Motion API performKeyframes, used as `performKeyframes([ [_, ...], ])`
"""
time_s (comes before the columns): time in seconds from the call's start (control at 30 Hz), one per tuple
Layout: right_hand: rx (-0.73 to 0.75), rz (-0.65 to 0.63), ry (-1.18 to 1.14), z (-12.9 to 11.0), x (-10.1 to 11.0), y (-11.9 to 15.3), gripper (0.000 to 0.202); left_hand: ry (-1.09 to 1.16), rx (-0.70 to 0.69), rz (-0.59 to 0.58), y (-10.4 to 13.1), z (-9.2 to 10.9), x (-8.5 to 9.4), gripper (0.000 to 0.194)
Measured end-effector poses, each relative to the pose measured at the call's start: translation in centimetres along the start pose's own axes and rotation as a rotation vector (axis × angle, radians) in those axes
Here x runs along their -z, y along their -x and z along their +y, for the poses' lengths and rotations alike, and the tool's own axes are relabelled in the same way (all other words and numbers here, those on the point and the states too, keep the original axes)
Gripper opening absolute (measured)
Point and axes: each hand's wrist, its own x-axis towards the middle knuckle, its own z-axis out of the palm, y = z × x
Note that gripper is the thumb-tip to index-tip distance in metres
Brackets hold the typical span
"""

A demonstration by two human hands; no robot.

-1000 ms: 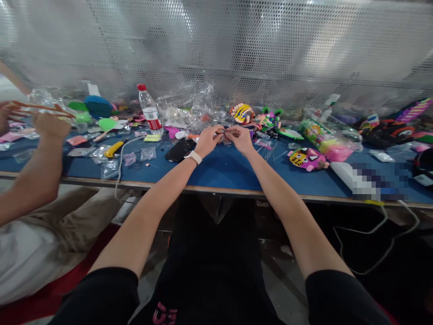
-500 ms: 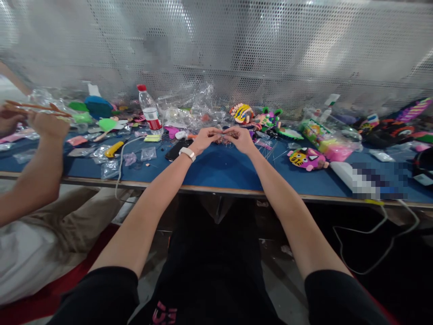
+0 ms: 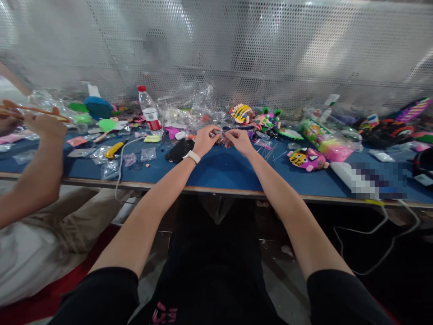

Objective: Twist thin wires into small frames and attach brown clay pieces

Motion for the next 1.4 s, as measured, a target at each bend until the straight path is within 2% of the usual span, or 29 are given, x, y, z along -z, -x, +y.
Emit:
performKeyframes([
  [0.1, 0.054, 0.063, 0.032, -0.1, -0.6, 0.1, 0.066, -0.06, -0.017, 0.056, -0.1, 0.0, -0.2, 0.002],
  [0.2, 0.085, 0.113, 0.075, -0.2, -1.0, 0.3, 0.065, -0.113, -0.043, 0.07, -0.2, 0.1, -0.4, 0.009],
  [0.37, 0.113, 0.115, 0.136, -0.4, -0.9, 0.4, 0.057, -0.163, -0.112, 0.006, 0.0, 0.5, -0.6, 0.019],
  [0.7, 0.166, 0.067, 0.152, -0.7, -0.5, 0.4, 0.067, -0.278, -0.189, -0.093, 0.0, 0.7, -0.2, 0.029],
  [0.93, 0.178, -0.031, 0.24, -0.4, 1.0, 0.2, 0.058, -0.171, -0.199, -0.116, -0.1, -0.8, -0.6, 0.02],
  [1.07, 0.219, -0.042, 0.324, -0.5, 1.8, 0.1, 0.051, -0.103, -0.18, -0.107, -0.2, -1.2, -1.0, 0.018],
  [1.23, 0.21, -0.056, 0.348, -0.6, 1.9, 0.1, 0.048, -0.071, -0.141, -0.11, -0.1, -1.1, -0.7, 0.018],
  [1.4, 0.193, -0.058, 0.38, -0.6, 1.8, 0.1, 0.049, -0.066, -0.074, -0.061, -0.1, -1.0, -0.6, 0.007],
])
